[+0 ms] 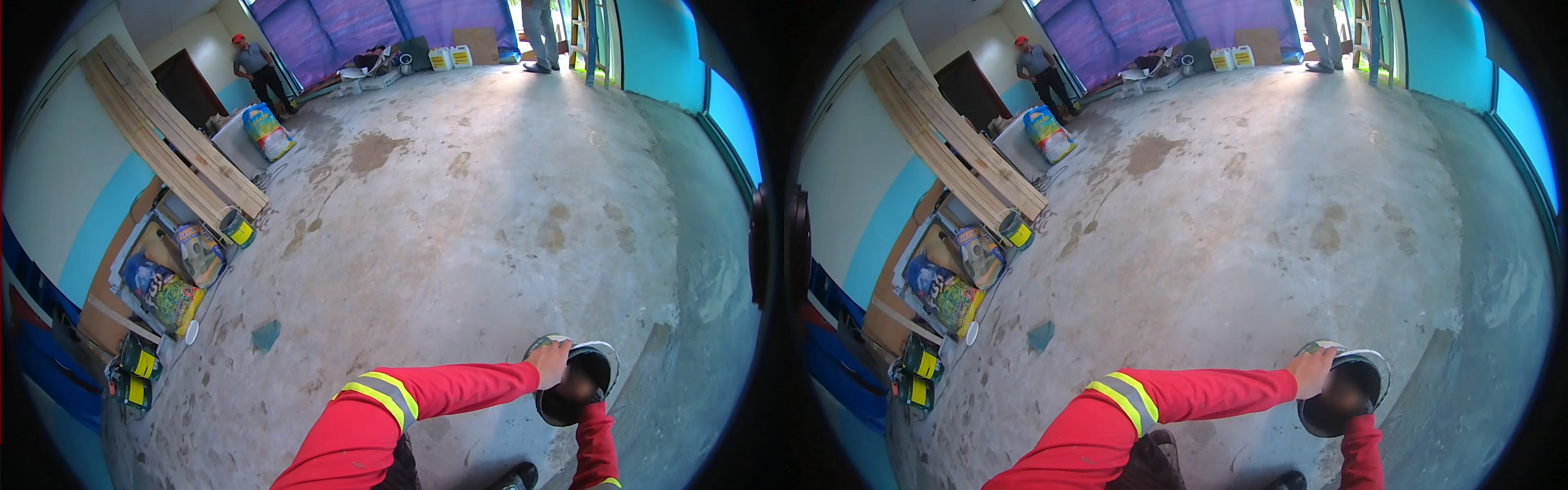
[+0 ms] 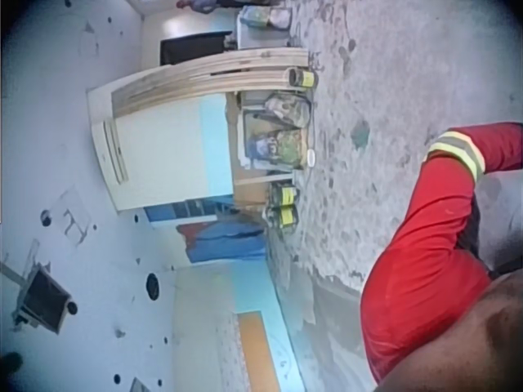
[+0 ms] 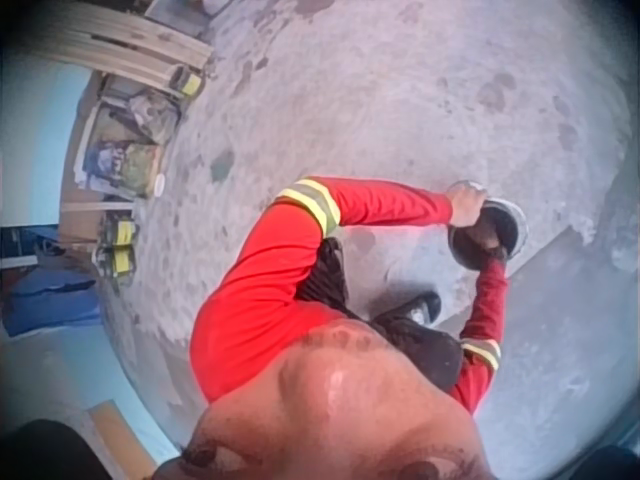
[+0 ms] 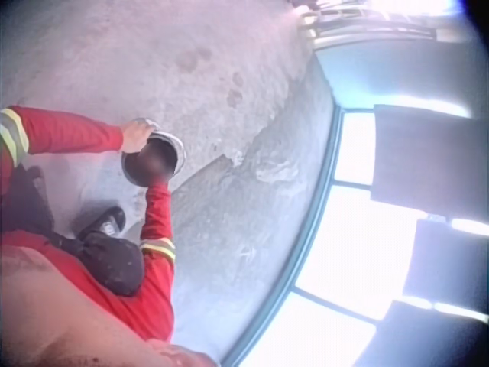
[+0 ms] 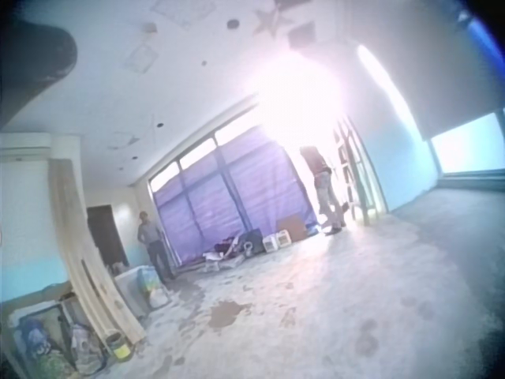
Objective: The person smooths wet concrete on a floor using a sponge. They dip the sponge into a bucket of water and repeatedly wipe the surface of the concrete to achieve a smooth finish.
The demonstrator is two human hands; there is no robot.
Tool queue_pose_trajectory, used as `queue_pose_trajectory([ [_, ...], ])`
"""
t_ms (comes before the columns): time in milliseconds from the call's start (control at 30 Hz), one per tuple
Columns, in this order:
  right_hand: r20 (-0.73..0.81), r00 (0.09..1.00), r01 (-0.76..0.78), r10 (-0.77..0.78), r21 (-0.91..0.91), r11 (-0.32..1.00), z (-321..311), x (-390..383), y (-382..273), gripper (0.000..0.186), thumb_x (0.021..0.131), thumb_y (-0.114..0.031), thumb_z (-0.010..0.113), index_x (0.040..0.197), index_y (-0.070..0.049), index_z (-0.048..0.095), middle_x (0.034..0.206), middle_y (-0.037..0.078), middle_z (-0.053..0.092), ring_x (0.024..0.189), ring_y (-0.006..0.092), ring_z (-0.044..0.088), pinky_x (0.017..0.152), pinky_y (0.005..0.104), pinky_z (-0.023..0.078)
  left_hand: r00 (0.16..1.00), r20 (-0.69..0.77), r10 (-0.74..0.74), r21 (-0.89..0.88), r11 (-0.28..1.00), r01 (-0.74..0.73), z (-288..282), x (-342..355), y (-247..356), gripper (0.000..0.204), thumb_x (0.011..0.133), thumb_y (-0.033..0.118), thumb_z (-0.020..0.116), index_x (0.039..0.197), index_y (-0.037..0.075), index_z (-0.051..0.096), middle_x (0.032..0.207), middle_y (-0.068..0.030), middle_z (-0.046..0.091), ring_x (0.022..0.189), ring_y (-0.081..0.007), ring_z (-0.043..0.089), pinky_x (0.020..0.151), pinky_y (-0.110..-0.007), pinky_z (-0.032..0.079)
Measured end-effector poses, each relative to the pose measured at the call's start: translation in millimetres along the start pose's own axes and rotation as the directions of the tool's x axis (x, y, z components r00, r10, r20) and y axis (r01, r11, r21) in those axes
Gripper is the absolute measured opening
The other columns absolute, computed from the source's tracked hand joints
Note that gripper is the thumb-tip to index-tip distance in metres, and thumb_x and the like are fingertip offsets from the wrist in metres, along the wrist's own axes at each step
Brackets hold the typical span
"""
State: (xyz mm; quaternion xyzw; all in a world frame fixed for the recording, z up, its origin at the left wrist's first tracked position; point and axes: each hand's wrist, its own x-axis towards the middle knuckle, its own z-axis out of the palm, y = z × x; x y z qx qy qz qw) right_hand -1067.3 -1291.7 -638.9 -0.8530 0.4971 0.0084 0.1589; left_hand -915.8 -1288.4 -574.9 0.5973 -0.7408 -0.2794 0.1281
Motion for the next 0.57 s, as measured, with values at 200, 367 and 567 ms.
queue_pose_trajectory([
  [200,0.014,1.0,-0.004,0.005,-0.069,0.998,5,9,-10,0.035,0.083,-0.022,0.057,0.114,-0.007,0.056,0.103,0.014,0.063,0.089,0.0349,0.061,0.076,0.0461,0.047,0.999,0.021,0.035,-0.003,0.999,-0.035,1,-8,2,0.048,0.082,0.013,0.053,0.126,-0.002,0.041,0.114,-0.0261,0.054,0.089,-0.0412,0.062,0.078,-0.049,0.051],
  [367,0.03,0.999,-0.009,0.012,-0.112,0.994,8,8,-12,0.036,0.082,-0.023,0.057,0.114,-0.007,0.057,0.102,0.014,0.064,0.089,0.0352,0.061,0.075,0.0466,0.047,0.998,0.0,0.069,0.015,0.997,-0.069,5,-11,1,0.049,0.082,0.013,0.053,0.127,-0.002,0.041,0.116,-0.0268,0.052,0.088,-0.0413,0.062,0.077,-0.049,0.051],
  [567,0.065,0.997,-0.034,0.045,-0.162,0.986,50,-34,28,0.037,0.082,-0.023,0.058,0.114,-0.007,0.057,0.102,0.014,0.064,0.088,0.0355,0.062,0.074,0.047,0.047,0.999,-0.01,0.049,-0.005,0.999,-0.049,2,-11,-9,0.049,0.081,0.013,0.054,0.126,-0.002,0.04,0.114,-0.0283,0.052,0.085,-0.0431,0.062,0.075,-0.05,0.051],
])
